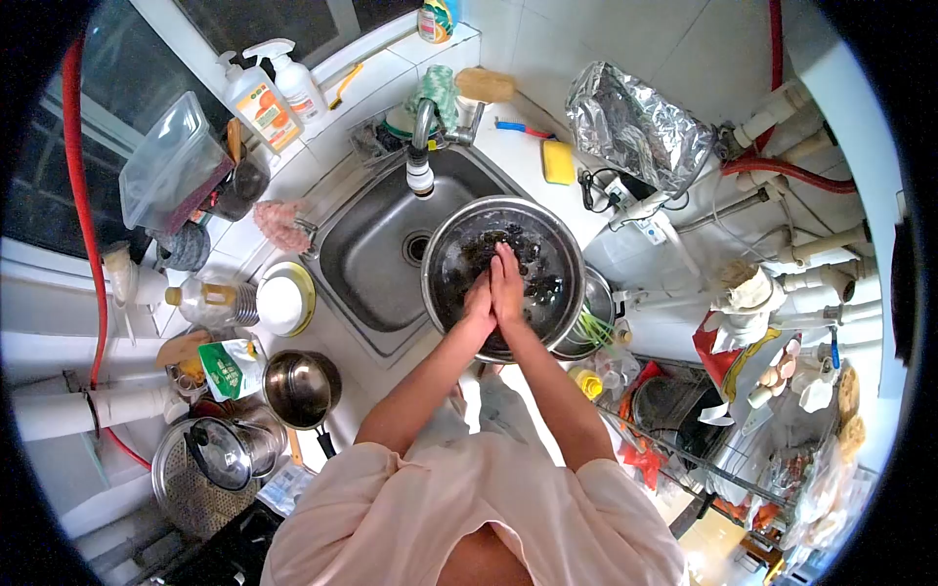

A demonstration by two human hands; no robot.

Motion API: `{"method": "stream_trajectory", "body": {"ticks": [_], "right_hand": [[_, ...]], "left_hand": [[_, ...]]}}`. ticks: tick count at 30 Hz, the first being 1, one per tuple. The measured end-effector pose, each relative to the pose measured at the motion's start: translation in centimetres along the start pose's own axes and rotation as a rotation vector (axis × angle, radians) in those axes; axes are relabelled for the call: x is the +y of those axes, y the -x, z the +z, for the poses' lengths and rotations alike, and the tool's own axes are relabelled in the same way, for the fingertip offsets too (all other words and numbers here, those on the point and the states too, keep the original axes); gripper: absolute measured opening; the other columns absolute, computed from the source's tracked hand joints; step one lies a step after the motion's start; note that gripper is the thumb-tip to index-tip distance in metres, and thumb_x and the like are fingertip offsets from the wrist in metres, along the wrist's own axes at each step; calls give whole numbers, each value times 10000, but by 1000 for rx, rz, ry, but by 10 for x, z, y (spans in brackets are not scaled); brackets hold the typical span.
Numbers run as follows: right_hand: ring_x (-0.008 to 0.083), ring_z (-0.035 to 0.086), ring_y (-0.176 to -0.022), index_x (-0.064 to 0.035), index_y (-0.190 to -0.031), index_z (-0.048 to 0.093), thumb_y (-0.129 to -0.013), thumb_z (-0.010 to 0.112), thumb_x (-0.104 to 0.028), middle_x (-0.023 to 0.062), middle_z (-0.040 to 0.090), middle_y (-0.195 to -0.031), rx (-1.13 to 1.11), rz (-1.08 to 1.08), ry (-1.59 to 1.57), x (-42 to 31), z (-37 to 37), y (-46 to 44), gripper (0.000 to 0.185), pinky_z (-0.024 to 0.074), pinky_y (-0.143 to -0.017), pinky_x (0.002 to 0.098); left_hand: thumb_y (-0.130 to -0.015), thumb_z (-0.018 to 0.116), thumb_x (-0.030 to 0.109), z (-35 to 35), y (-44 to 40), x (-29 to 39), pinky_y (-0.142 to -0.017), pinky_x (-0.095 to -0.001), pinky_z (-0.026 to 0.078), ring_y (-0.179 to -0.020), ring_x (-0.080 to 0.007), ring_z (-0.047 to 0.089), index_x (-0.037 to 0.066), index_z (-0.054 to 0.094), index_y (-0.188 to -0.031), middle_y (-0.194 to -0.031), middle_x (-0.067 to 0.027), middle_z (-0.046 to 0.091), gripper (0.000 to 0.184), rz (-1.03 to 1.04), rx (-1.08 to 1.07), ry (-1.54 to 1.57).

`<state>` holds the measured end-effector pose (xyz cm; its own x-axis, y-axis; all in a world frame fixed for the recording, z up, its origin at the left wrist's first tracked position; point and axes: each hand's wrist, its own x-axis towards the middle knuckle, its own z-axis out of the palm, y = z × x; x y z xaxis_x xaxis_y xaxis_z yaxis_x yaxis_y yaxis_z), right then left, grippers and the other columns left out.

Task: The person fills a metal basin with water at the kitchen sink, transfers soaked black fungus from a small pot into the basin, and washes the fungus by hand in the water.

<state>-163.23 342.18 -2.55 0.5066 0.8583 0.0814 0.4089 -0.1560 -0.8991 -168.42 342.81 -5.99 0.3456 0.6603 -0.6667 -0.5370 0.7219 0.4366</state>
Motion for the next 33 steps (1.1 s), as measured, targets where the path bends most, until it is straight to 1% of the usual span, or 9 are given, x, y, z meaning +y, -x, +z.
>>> {"method": "stream_trajectory", "body": {"ticks": [4, 5, 10, 13, 16, 23, 26, 29, 33], "right_hand": [[309, 369, -1210, -51, -1191, 490, -898, 388, -237, 166, 400, -1299, -99, -71, 8, -8, -4, 10, 361, 274, -1010, 338], [305, 362, -1217, -54, -1209, 474, -899, 380, -247, 164, 388, -1310, -163, -40, -9, -18, -3, 17, 377, 266, -1013, 340], [282, 361, -1222, -40, -1224, 455, -913, 361, -308, 161, 401, -1303, -124, -5, -57, -20, 5, 3, 421, 253, -1017, 311], [328, 392, -1185, -26, -1183, 490, -917, 334, -335, 189, 420, -1275, -121, -38, -21, -11, 2, -23, 437, 283, -999, 341], [338, 399, -1170, -19, -1165, 498, -906, 368, -297, 184, 425, -1269, -120, -143, 1, -17, -7, -32, 401, 295, -991, 360], [316, 434, -1134, -30, -1164, 498, -824, 533, -102, 162, 468, -1229, 258, -247, 309, 45, -36, -32, 349, 320, -972, 363], [281, 454, -1125, -32, -1168, 501, -838, 544, -137, 150, 490, -1213, 147, -76, 80, 69, -29, -44, 349, 323, -969, 339], [163, 461, -1087, -11, -1161, 517, -846, 571, -199, 85, 514, -1182, -99, 66, -328, 66, -4, -51, 370, 330, -936, 270], [201, 491, -1058, -24, -1093, 562, -820, 605, -184, 96, 558, -1108, -115, 232, -554, 52, 14, -38, 319, 346, -931, 287]], "left_hand": [[-902, 387, 418, 0, -5, 5, -897, -328, 394, -1051, -200, 483, 115, 483, -1180, -1157, -82, 511, 423, -9, -174, 156], [-914, 355, 424, -21, -44, 1, -930, -333, 372, -1090, -203, 463, 101, 470, -1197, -1196, -71, 491, 445, -163, -151, 267], [-903, 417, 294, -54, -72, -22, -861, -327, 415, -1008, -184, 510, 75, 498, -1128, -1108, -48, 537, 324, 274, -321, 77], [-924, 344, 404, 20, 6, 18, -937, -320, 362, -1125, -191, 443, 96, 437, -1238, -1223, -60, 477, 450, -58, -57, 115], [-916, 409, 351, 33, 18, 35, -948, -298, 342, -1150, -178, 424, 91, 429, -1255, -1239, -55, 471, 427, -4, -36, 203], [-871, 536, 234, 2, -4, 58, -922, -271, 342, -1062, -157, 479, 46, 521, -1160, -1170, -65, 530, 345, 665, 215, -469], [-864, 542, 224, -10, -44, 37, -913, -282, 355, -1048, -171, 489, 39, 532, -1144, -1144, -77, 543, 335, 592, 343, -509], [-837, 577, 289, 7, -56, 29, -863, -289, 392, -991, -196, 523, 51, 554, -1108, -1061, -69, 577, 361, 455, 197, -271], [-801, 589, 379, 10, -61, 46, -794, -308, 424, -891, -206, 539, 90, 573, -1021, -991, -58, 582, 363, 143, -33, 32]]}}
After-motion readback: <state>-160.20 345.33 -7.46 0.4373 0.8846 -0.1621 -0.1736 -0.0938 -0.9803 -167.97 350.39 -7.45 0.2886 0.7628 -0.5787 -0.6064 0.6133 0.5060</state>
